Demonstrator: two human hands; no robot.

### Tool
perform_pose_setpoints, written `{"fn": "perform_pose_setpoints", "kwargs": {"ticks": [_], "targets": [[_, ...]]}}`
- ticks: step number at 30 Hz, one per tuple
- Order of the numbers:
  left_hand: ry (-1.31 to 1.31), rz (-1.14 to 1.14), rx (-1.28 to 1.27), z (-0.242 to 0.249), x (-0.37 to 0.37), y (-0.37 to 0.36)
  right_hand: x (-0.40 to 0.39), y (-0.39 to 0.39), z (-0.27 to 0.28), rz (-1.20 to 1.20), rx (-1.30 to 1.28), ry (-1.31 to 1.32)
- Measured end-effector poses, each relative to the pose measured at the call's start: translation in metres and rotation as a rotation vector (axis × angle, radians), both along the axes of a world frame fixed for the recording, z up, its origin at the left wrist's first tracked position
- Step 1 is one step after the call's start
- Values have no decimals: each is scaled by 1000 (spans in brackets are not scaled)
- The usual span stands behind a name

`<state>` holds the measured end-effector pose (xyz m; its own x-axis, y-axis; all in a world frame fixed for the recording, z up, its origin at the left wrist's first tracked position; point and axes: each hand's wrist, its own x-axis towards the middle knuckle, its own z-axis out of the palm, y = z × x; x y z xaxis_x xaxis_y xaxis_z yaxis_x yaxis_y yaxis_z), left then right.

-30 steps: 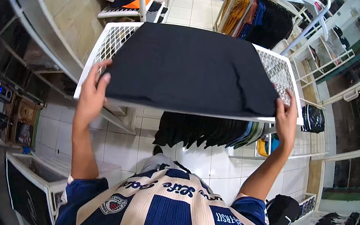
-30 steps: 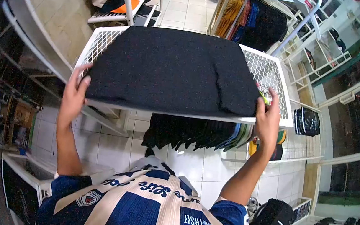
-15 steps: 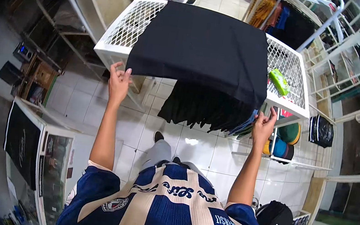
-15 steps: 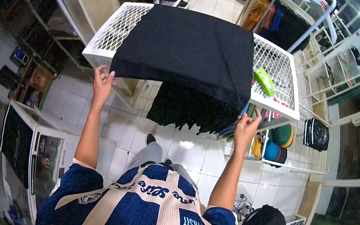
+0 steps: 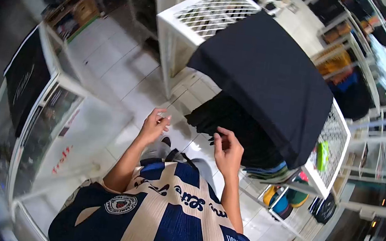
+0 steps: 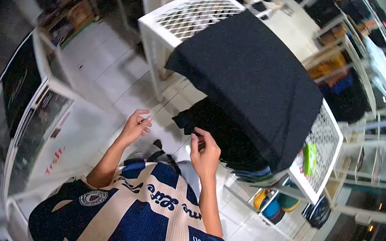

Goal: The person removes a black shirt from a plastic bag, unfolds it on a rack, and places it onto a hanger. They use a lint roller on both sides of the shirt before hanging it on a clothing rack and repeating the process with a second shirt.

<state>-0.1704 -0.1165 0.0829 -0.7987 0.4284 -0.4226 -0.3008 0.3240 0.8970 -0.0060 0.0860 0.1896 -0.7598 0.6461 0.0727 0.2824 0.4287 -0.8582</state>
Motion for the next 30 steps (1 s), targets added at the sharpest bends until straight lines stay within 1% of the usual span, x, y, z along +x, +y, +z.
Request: {"fn": "perform_pose_setpoints", "kwargs": {"ticks": [1,4,5,7,8,9,10,11,13,15,16,17,19,21,22,23,25,26,28,30], "targets": [[-8,52,-8,-1,2,-4,-10,-4,-1,76,-2,1],[169,56,16,12,-1,-16,-32,-11,-3,280,-50,-50],[181,117,5,19,-3,-22,-39,-13,-6,372,-51,-77],[285,210,18,32,4,-33,-51,-13,-11,552,-2,-85],[270,298,10,46,14,-40,-57,-14,-13,641,4,-70],[267,397,1,49,25,-46,-63,-16,-14,739,9,-57],[321,477,33,50,40,-54,-68,-16,-16,832,66,-44],[384,548,55,48,53,-62,-79,-17,-28,903,36,-101],[359,748,35,47,94,-73,-96,-25,-36,1045,55,-37],[362,948,68,13,142,-81,-110,-44,-48,1155,43,-28],[317,966,23,2,171,-88,-115,-54,-59,1210,35,-4],[294,1038,29,-18,195,-94,-123,-67,-73,1264,27,-52],[190,1215,-26,-19,253,-96,-115,-104,-80,1329,86,-98],[190,1395,-60,-28,302,-102,-104,-138,-99,1511,35,-126],[181,1489,-81,-32,324,-105,-90,-159,-102,1597,-53,-189],[188,1548,-78,-34,342,-108,-80,-179,-110,1655,-39,-184],[217,1697,-83,-34,360,-114,-72,-215,-130,1910,-167,-302],[223,1747,-85,-39,371,-118,-60,-233,-136,1952,-152,-298],[219,1796,-100,-31,381,-127,-43,-271,-141,2087,-218,-390],[228,1821,-115,-27,388,-145,-25,-311,-139,2136,-233,-399]]}}
